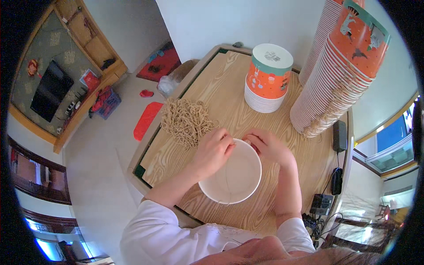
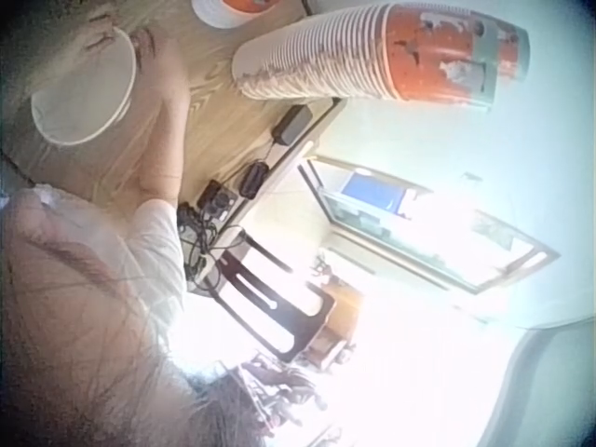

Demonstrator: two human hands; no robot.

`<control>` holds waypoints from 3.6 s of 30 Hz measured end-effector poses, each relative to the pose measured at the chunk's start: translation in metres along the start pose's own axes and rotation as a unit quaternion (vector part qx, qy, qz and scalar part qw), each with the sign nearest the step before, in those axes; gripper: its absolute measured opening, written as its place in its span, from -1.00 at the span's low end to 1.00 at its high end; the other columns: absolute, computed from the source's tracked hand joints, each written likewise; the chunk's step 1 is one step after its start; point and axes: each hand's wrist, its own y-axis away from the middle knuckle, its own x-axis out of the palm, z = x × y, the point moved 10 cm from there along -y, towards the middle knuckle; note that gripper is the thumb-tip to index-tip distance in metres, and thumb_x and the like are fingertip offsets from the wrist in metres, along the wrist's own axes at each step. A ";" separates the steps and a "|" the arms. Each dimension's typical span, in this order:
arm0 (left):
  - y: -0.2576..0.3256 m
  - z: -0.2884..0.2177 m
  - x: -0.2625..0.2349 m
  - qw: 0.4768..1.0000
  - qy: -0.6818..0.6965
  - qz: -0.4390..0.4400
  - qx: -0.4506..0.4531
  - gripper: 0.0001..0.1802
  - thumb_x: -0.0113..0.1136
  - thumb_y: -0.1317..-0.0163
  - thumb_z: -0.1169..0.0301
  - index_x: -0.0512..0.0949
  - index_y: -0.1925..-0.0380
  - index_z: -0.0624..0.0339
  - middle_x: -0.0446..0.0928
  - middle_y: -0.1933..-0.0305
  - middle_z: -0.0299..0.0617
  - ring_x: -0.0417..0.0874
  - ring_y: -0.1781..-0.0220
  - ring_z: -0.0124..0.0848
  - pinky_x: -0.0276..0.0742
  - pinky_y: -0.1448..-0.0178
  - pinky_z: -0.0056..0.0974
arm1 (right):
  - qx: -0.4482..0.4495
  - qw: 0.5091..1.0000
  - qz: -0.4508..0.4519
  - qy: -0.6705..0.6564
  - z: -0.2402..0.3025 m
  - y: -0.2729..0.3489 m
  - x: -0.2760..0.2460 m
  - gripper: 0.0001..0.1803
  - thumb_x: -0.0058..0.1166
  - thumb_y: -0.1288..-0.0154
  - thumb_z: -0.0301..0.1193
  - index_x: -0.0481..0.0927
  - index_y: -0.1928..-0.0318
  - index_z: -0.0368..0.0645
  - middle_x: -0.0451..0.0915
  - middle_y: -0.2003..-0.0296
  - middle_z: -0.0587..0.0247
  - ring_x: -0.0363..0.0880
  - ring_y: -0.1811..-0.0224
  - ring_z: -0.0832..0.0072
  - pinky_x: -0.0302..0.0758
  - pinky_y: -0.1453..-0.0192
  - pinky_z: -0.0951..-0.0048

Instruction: Attaching rubber bands or strings to paper cups for packaging or assembly.

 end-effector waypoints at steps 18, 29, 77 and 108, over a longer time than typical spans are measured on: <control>0.002 -0.013 0.011 0.998 -0.025 0.039 0.038 -0.89 0.26 -0.05 0.46 0.52 0.49 0.23 0.43 0.30 -0.17 0.52 0.17 -0.20 0.48 0.06 -0.13 | -0.051 0.980 0.111 -0.157 -0.026 -0.019 0.029 -0.86 0.08 -0.33 -0.39 0.60 0.17 -0.14 0.55 0.40 0.50 0.43 0.34 0.73 0.41 0.28 0.61; 0.001 -0.017 0.014 0.998 -0.023 0.040 0.049 -0.89 0.25 -0.02 0.46 0.51 0.50 0.22 0.43 0.28 -0.16 0.51 0.15 -0.20 0.49 0.07 -0.14 | -0.086 0.989 0.084 -0.090 -0.031 -0.022 0.024 -0.87 0.07 -0.28 -0.46 0.60 0.21 -0.20 0.66 0.37 0.28 0.56 0.30 0.61 0.51 0.21 0.48; -0.015 0.025 0.058 0.959 0.156 0.233 0.038 -0.83 0.26 -0.09 0.52 0.65 0.27 0.18 0.62 0.29 -0.20 0.64 0.26 -0.37 0.53 0.18 -0.30 | -0.040 0.999 -0.014 0.023 -0.013 -0.012 0.005 -0.85 0.12 -0.16 -0.38 0.61 0.27 -0.12 0.65 0.39 0.11 0.65 0.33 0.23 0.53 0.27 0.28; 0.015 0.060 0.082 0.839 0.451 0.271 -0.140 -0.87 0.24 -0.20 0.45 0.58 0.27 0.22 0.60 0.24 -0.31 0.57 0.19 -0.55 0.50 0.07 -0.40 | -0.014 0.990 0.088 0.107 -0.046 -0.023 0.042 -0.81 0.14 -0.12 -0.32 0.64 0.26 -0.10 0.66 0.37 0.07 0.65 0.31 0.16 0.53 0.23 0.19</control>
